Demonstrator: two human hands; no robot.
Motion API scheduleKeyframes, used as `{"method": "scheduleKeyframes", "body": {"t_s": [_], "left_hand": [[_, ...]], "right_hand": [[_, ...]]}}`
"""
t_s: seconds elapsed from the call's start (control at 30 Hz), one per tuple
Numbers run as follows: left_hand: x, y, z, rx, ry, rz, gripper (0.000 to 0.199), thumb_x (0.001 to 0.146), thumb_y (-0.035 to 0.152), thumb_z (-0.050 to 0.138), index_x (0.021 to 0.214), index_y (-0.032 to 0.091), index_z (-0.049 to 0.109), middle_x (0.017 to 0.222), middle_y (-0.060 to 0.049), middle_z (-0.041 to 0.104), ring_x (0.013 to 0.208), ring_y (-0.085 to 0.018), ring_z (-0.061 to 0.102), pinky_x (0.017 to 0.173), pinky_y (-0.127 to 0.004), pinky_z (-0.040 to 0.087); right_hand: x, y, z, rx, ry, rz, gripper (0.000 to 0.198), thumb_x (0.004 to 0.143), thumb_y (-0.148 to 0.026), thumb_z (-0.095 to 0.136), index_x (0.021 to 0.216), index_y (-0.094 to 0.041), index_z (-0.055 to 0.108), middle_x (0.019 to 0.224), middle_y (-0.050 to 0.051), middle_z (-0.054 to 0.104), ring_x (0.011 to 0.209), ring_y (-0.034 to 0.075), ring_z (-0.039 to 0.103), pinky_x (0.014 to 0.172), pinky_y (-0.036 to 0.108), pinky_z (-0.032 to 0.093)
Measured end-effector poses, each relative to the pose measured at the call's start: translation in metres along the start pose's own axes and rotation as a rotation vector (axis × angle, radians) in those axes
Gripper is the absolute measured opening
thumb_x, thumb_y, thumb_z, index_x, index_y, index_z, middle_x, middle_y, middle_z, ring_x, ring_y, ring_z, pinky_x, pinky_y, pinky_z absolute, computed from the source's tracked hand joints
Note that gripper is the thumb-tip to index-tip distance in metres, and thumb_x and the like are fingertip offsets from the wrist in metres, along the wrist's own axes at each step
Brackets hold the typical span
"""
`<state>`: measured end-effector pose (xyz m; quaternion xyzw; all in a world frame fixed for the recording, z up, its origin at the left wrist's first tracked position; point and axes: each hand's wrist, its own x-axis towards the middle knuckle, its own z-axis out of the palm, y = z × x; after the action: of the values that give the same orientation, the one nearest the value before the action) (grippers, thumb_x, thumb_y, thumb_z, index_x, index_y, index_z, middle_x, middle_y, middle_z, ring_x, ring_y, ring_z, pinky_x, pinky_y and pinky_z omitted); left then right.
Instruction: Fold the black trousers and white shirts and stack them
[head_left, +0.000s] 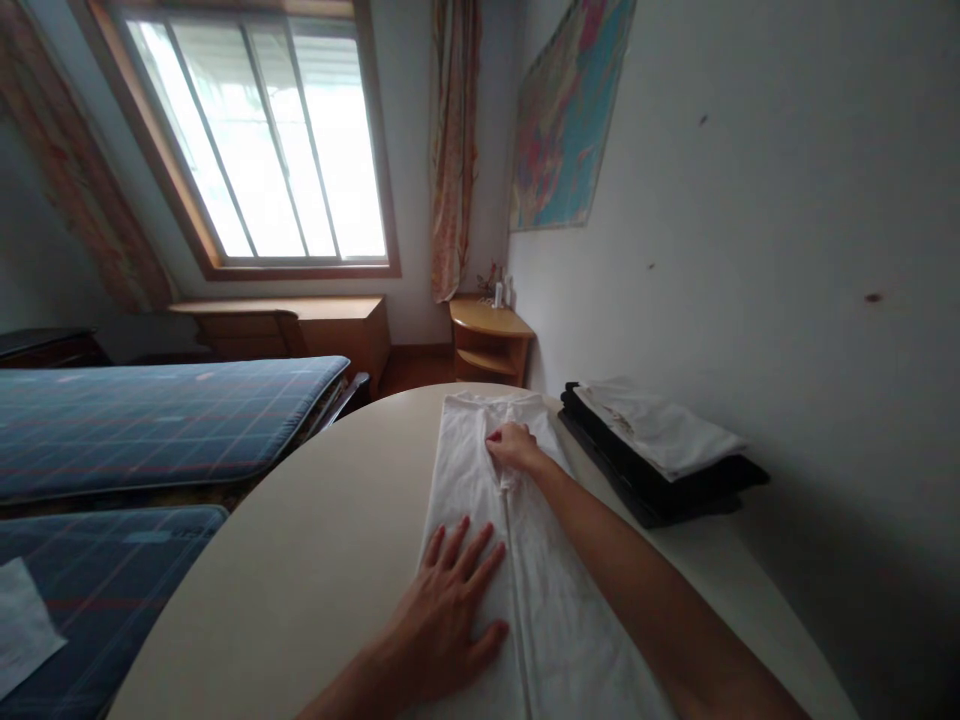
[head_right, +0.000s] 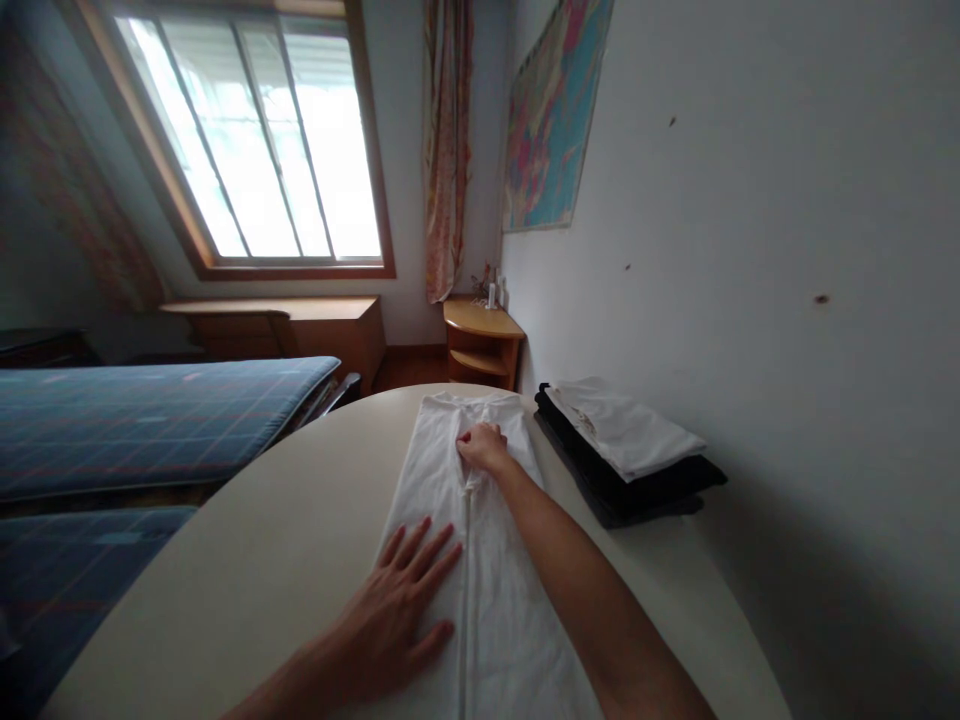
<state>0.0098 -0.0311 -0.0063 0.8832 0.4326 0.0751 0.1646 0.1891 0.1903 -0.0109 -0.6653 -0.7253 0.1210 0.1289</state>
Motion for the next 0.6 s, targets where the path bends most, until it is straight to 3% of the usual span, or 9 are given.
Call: {"method": "scheduleKeyframes", "body": {"t_s": [0.33,0.6], "left_hand": [[-0.0003,-0.0002,0.0008,-0.005,-0.005,-0.003,0.075,0.092,0.044,0.052,0.158,0.031,0.019,0.166,0.000,0.010,0.152,-0.033,0.002,0.122,-0.059,0.006],[-0.0007,-0.0027,0.0021,0.004,0.006,0.008,0.076,0.092,0.045,0.052,0.158,0.031,0.018,0.166,0.000,0.010,0.153,-0.034,0.002,0.122,-0.059,0.007]], "right_hand": [[-0.0032,-0.0049,-0.0011,-0.002,-0.007,0.032,0.037,0.093,-0.046,0.048,0.097,-0.027,0.079,0.112,0.008,0.073,0.116,0.029,0.058,0.092,0.035,0.046],[-0.0073,-0.0102,0.0045,-0.036,0.034,0.041,0.036,0.090,-0.048,0.053,0.102,-0.025,0.078,0.125,0.011,0.066,0.119,0.030,0.056,0.096,0.036,0.045]]}}
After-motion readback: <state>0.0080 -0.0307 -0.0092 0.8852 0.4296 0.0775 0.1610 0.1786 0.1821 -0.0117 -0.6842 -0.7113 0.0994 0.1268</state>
